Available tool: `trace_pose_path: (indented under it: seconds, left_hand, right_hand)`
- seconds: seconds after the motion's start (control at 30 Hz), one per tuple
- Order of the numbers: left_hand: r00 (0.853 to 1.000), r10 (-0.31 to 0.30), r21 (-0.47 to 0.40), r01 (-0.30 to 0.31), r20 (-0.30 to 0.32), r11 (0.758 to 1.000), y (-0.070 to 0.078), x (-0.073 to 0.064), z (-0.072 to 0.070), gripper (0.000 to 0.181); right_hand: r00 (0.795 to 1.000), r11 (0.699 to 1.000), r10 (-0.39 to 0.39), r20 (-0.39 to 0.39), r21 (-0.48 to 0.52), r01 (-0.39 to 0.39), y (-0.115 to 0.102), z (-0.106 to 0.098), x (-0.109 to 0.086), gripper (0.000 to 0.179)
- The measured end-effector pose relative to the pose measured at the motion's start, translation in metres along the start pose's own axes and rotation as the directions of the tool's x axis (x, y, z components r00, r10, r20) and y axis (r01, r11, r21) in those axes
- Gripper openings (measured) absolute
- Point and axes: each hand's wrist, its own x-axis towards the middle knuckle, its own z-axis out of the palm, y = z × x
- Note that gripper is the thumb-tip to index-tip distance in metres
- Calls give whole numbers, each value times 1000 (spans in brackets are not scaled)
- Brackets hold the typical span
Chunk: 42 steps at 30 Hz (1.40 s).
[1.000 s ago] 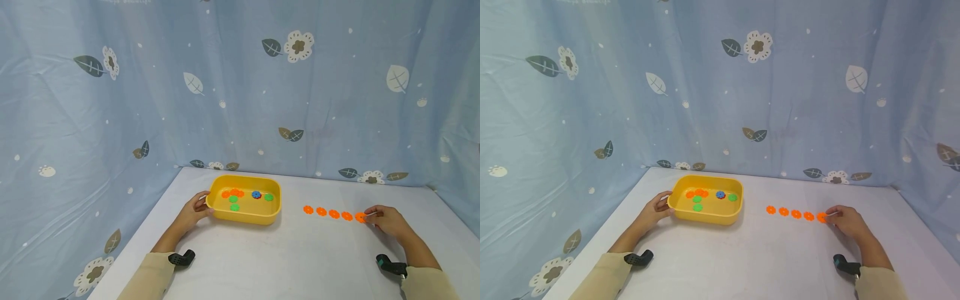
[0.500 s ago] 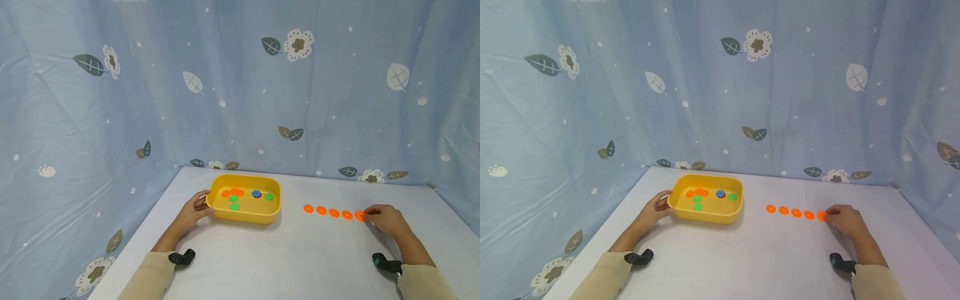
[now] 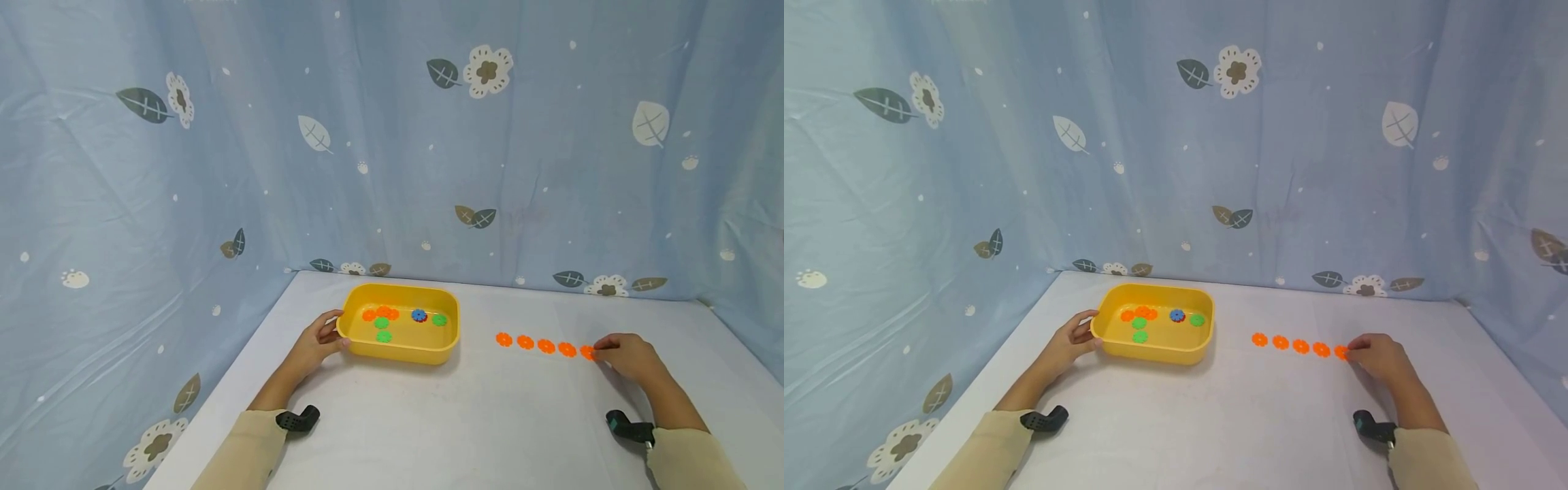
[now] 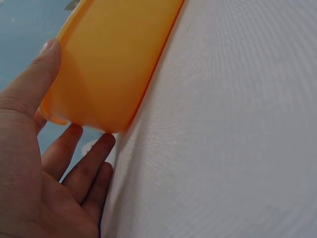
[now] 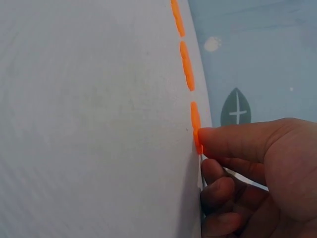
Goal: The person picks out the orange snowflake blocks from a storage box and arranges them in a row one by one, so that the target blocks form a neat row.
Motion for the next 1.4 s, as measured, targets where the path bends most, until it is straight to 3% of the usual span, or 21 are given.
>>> trace_pose_path:
  seconds: [0.27, 0.53, 0.7, 0.77, 0.93, 1.13, 1.4]
  left_hand:
    - [1000, 4, -15, -4, -2, 1000, 4, -4, -3, 74]
    - [1000, -2, -13, 1, -10, 1000, 3, -5, -2, 72]
    - [1000, 5, -2, -5, -30, 1000, -19, 6, -2, 73]
    - [999, 11, 2, -11, -41, 1000, -27, 11, -2, 74]
    - [999, 25, -1, -25, -42, 1000, -26, 12, -1, 74]
    - [999, 37, -24, -38, -30, 999, -25, 11, -1, 76]
    - [999, 27, -14, -28, -33, 1000, -26, 10, 0, 74]
  right_hand:
    - [999, 1000, -20, 48, 19, 19, -16, -11, 3, 36]
    - [995, 994, -95, 27, 53, 94, -44, -7, 12, 38]
    - [989, 987, -146, 28, 65, 144, -63, 2, 18, 38]
    - [985, 983, -173, 28, 59, 171, -72, 3, 20, 39]
    - [970, 970, -240, 23, 50, 239, -95, 0, 22, 40]
    - [961, 955, -275, 41, 126, 268, -124, -1, 19, 43]
    - [934, 933, -349, 73, 118, 339, -158, 12, 23, 39]
